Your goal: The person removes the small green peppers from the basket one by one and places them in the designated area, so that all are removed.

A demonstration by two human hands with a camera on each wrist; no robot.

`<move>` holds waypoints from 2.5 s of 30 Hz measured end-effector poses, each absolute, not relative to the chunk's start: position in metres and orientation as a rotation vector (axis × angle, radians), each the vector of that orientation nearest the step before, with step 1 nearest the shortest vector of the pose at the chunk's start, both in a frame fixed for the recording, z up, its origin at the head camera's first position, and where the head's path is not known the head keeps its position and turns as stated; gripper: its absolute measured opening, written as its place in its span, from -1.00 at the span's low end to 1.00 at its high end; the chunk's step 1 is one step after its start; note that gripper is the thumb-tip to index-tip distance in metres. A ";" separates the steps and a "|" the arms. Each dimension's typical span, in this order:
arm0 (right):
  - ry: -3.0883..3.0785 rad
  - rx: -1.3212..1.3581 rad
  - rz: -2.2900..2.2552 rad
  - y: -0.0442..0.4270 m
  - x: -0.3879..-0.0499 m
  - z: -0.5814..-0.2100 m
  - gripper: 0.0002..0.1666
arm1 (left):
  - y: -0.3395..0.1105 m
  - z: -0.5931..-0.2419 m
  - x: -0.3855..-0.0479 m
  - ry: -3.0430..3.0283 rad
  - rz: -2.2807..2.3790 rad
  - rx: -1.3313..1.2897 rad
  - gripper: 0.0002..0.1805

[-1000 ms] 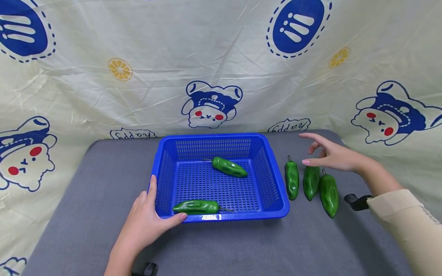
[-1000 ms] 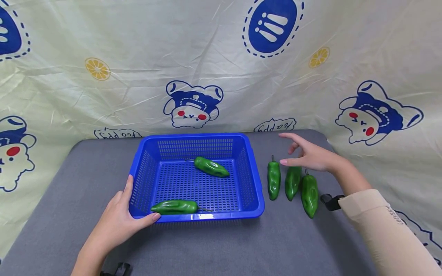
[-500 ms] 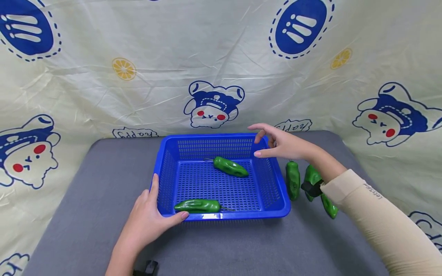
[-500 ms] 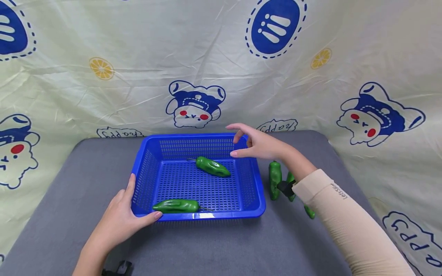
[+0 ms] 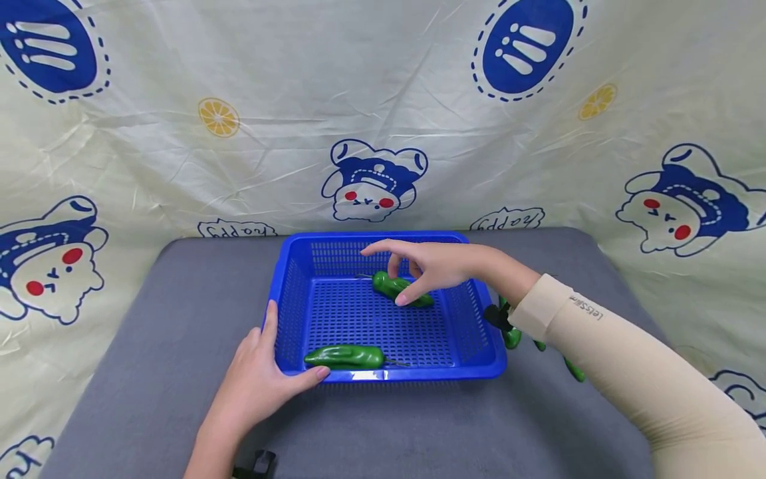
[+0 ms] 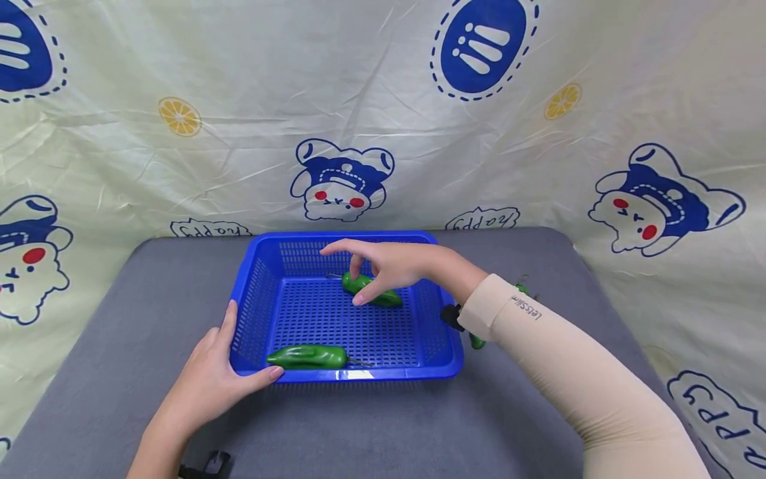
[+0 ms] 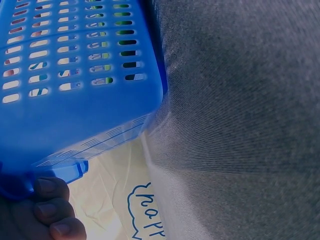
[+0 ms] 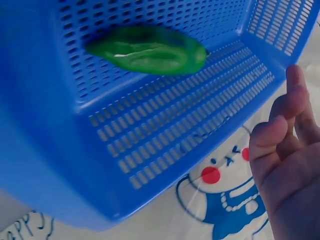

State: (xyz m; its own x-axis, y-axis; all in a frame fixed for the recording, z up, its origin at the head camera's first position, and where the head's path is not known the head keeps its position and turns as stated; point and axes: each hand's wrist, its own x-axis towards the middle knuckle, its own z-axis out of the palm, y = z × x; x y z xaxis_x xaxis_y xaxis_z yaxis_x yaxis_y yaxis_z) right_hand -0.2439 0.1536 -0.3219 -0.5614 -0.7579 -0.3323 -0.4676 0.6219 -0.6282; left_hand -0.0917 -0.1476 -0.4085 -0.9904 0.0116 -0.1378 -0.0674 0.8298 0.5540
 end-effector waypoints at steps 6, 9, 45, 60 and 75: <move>2.112 -0.984 -0.616 0.132 -0.245 -0.327 0.02 | -0.147 -0.411 -0.091 2.888 0.894 -0.028 0.52; 2.067 -0.980 -0.577 0.123 -0.243 -0.332 0.01 | -0.146 -0.411 -0.091 2.886 0.883 -0.035 0.52; 1.922 -0.951 -0.134 0.067 -0.219 -0.390 0.03 | -0.148 -0.411 -0.092 2.891 0.855 -0.048 0.52; 1.939 -0.826 -0.171 0.071 -0.222 -0.395 0.13 | -0.148 -0.411 -0.091 2.907 0.853 -0.036 0.52; 2.028 -0.725 -0.282 0.076 -0.223 -0.399 0.09 | -0.147 -0.410 -0.091 2.907 0.860 -0.045 0.50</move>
